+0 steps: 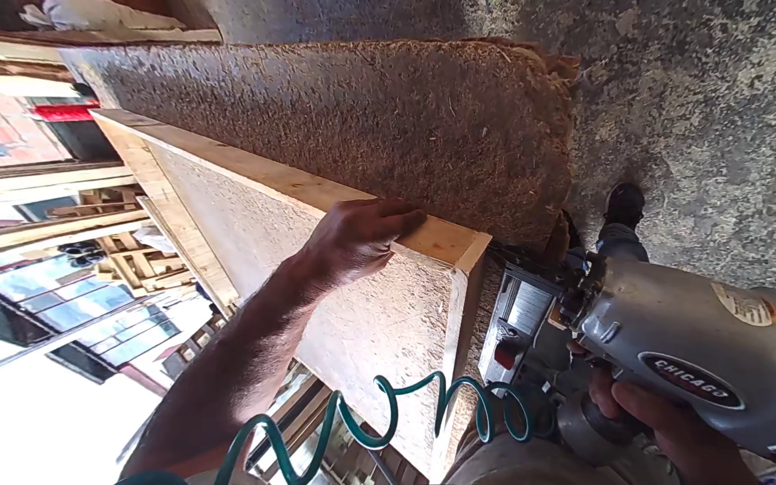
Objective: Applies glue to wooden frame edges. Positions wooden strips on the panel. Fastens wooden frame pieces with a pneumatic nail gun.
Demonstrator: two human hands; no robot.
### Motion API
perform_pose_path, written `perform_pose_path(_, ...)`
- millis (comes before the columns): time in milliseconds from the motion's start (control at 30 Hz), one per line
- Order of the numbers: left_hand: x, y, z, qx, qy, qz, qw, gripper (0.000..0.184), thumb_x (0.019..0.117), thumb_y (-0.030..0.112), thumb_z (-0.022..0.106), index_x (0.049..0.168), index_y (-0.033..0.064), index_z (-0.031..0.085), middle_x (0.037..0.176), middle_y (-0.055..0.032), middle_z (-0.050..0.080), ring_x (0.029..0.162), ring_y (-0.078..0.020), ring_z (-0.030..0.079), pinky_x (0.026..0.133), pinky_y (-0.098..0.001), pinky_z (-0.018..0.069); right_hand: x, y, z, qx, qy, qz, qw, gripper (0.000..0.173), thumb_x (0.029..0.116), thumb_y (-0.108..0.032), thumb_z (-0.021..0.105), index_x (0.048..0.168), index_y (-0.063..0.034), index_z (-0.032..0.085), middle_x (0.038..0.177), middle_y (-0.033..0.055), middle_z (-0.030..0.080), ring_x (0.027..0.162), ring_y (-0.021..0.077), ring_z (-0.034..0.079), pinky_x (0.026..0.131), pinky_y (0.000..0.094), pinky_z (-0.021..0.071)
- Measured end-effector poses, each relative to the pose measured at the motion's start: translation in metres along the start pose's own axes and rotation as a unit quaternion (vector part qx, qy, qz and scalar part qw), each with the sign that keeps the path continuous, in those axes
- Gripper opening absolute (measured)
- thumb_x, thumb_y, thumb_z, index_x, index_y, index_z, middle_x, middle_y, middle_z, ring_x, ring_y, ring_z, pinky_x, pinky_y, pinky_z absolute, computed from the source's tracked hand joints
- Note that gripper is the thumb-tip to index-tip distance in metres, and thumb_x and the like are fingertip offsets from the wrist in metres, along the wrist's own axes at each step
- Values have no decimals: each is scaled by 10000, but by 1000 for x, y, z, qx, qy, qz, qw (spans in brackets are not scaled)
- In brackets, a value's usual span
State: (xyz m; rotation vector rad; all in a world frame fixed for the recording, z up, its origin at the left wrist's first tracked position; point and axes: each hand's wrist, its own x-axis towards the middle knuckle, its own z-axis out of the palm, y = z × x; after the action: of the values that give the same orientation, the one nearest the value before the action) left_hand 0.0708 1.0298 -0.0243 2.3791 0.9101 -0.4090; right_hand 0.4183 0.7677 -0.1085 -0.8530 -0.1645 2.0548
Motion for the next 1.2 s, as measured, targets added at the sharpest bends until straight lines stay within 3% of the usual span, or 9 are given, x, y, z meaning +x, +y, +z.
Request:
perform_pose_path(500,-1,0,1,19,-2,5,1000,288,927,35,595,1165,80,751,1186,-144,746,1106,-261,730,920,-423,606,0,1,-1,0,3,8,1000,164,959,-248,665,1095,-220,751,825,-41,732,692,49,673,701,242,585)
perform_pose_path(633,-3,-2,3,27,9,14,999,288,913,28,599,1151,77,754,1178,-146,748,1099,-261,732,908,-419,608,0,2,-4,28,-2,-2,1000,239,958,-234,672,1190,-235,730,1034,-22,745,689,37,660,657,221,582)
perform_pose_path(767,-2,-2,2,26,19,15,999,255,913,49,627,1121,91,769,1148,-120,762,1064,-232,745,882,-396,616,-8,2,-2,27,-49,-1,998,199,982,-263,641,1150,-231,742,853,-65,735,748,39,681,742,245,581)
perform_pose_path(867,-2,-2,2,16,21,9,1000,256,898,70,648,1115,101,779,1131,-115,767,1028,-230,753,855,-406,619,-14,-5,9,32,-69,28,997,224,984,-314,651,1183,-254,735,861,-97,728,781,5,672,779,212,565)
perform_pose_path(1000,-1,-2,1,6,20,2,1000,258,897,85,659,1122,110,782,1127,-99,769,1025,-222,752,869,-408,614,-14,-9,20,18,-54,28,998,240,962,-351,676,1180,-273,739,833,-116,725,749,-18,669,748,179,566)
perform_pose_path(1200,-1,-3,1,8,13,-10,1000,253,914,109,658,1133,136,783,1128,-78,771,1027,-207,750,862,-409,614,-10,-1,10,48,-62,-17,997,270,972,-276,665,1217,-177,722,841,-44,725,718,47,673,721,241,587)
